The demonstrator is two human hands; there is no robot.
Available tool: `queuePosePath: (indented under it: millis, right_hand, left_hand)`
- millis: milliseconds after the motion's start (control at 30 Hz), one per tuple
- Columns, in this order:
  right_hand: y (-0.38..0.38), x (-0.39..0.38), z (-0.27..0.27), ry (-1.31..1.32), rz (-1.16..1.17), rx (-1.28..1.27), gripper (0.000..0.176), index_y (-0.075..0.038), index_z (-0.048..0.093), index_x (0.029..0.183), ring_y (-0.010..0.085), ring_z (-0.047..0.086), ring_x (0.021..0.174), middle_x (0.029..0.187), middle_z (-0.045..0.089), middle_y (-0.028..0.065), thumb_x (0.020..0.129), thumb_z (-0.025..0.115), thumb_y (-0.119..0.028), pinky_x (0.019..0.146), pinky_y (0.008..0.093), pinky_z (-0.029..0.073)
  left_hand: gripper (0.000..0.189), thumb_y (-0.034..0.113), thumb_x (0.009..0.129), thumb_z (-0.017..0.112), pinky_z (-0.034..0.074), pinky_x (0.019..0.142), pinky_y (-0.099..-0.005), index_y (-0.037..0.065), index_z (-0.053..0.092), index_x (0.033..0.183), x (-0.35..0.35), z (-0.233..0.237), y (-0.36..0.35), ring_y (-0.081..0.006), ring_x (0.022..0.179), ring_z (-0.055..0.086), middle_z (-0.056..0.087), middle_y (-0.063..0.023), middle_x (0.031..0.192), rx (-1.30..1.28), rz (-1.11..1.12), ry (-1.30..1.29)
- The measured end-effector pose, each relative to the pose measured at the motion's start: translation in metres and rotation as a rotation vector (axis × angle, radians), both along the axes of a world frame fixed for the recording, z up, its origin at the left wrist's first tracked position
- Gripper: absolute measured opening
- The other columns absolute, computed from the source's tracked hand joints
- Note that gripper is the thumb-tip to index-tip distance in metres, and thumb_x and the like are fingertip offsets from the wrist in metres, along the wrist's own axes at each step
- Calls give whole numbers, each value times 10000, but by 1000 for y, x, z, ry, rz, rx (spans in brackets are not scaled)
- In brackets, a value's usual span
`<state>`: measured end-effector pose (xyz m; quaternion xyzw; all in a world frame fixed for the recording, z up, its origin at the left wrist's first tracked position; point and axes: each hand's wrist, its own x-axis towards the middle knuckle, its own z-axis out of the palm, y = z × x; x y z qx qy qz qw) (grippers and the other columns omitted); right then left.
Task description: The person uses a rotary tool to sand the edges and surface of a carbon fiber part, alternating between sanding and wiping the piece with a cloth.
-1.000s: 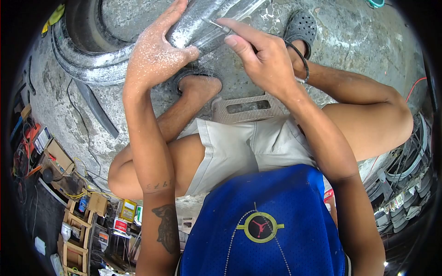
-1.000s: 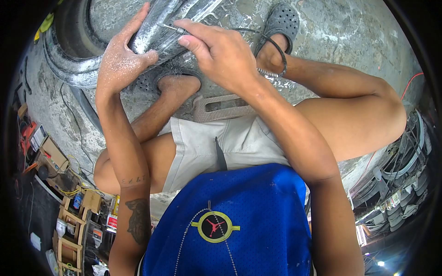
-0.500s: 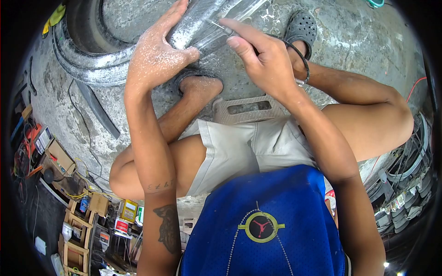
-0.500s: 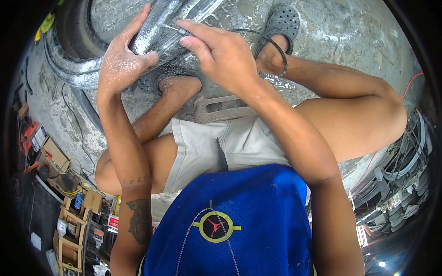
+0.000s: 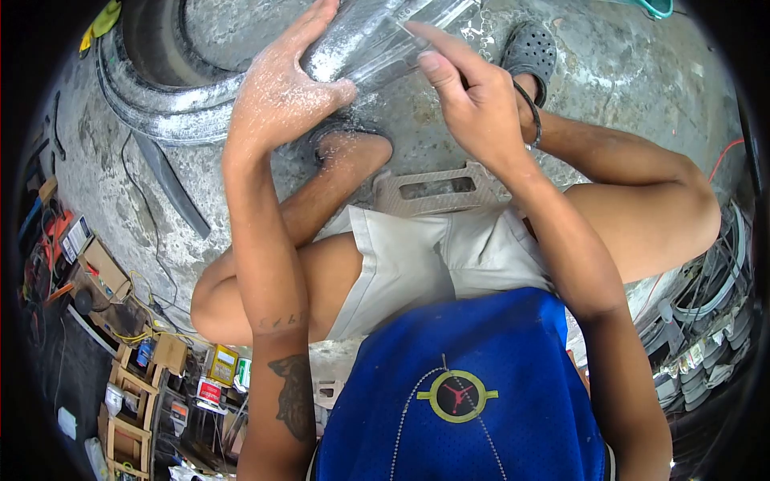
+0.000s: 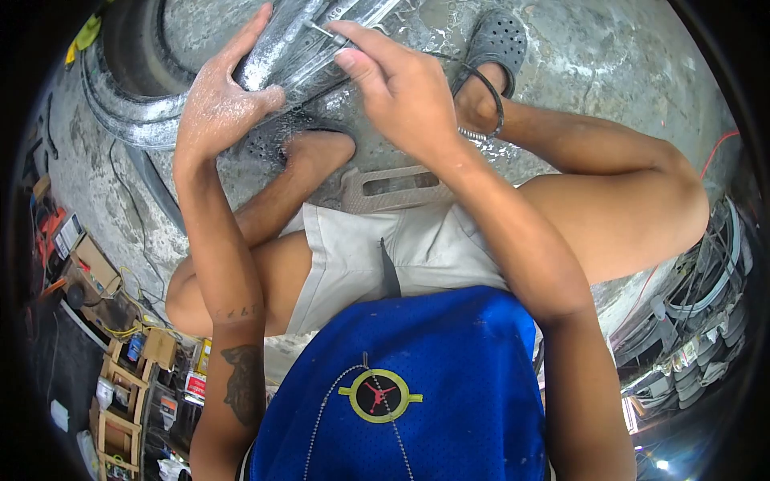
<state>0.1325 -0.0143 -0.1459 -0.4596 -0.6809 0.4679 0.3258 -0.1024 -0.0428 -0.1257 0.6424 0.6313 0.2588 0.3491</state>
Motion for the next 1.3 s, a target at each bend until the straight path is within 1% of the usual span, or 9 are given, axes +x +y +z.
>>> queuePosePath:
  millis: [200, 267, 300, 367, 467, 533, 667, 967, 1300]
  right_hand:
    - [-1, 2, -3, -95, 60, 47, 318, -142, 697, 1299, 346, 735, 899, 1026, 745, 191, 1006, 658, -257, 799, 388, 566]
    - [-2, 2, 1, -126, 92, -30, 343, -92, 665, 1360, 122, 658, 892, 1109, 760, 108, 1046, 620, -223, 853, 299, 542]
    - [-1, 1, 2, -126, 93, -31, 343, -92, 665, 1360, 122, 658, 892, 1109, 760, 108, 1046, 620, -223, 853, 299, 542]
    - [1, -1, 1, -25, -3, -15, 308, -153, 704, 1290, 370, 725, 915, 1070, 741, 198, 1002, 658, -251, 804, 406, 568]
    - [0, -1, -6, -43, 37, 115, 307, -153, 704, 1289, 365, 729, 912, 1055, 744, 196, 1003, 656, -253, 801, 405, 569]
    - [-3, -1, -2, -70, 43, 54, 306, -153, 704, 1287, 363, 729, 913, 1046, 744, 194, 1002, 657, -253, 800, 405, 569]
    - [1, -1, 4, -82, 20, -30, 303, -160, 706, 1285, 362, 725, 904, 1023, 745, 190, 1001, 657, -254, 788, 407, 566]
    - [-2, 0, -3, -107, 64, 42, 306, -169, 708, 1285, 372, 720, 883, 1008, 742, 197, 1000, 653, -265, 785, 434, 563]
    - [-3, -1, -2, -84, 55, 37, 308, -153, 708, 1283, 366, 727, 875, 1010, 744, 196, 997, 661, -257, 771, 413, 567]
  left_hand:
    - [913, 116, 616, 785, 344, 1202, -364, -78, 499, 1462, 4, 8, 2, -352, 1442, 477, 520, -274, 1509, -19, -16, 15]
    - [913, 112, 616, 784, 345, 1202, -364, -78, 498, 1462, -1, -1, 2, -353, 1442, 477, 520, -275, 1508, -24, -1, 15]
    - [915, 110, 615, 783, 346, 1201, -362, -78, 497, 1464, -2, -4, 1, -352, 1442, 477, 522, -275, 1507, 4, -14, -15]
    - [917, 108, 614, 783, 346, 1200, -361, -78, 496, 1465, -3, -6, 0, -351, 1443, 477, 523, -275, 1506, 29, -26, -48]
    - [923, 106, 612, 784, 348, 1196, -356, -75, 493, 1469, 2, 4, 4, -347, 1443, 478, 523, -274, 1506, 20, -24, -38]
    - [926, 110, 612, 784, 349, 1194, -353, -71, 492, 1472, 7, 17, 6, -343, 1444, 477, 523, -274, 1507, -114, 23, 7]
    - [927, 112, 613, 780, 350, 1193, -354, -69, 490, 1475, 3, 3, 2, -345, 1444, 477, 521, -273, 1509, -42, 14, -11]
    - [919, 105, 617, 763, 348, 1194, -350, -70, 489, 1476, 6, 9, 5, -345, 1446, 474, 519, -272, 1512, -44, 8, -40]
    - [916, 104, 612, 772, 346, 1199, -357, -75, 495, 1467, 8, 17, 6, -349, 1456, 461, 512, -272, 1517, -122, 19, 20]
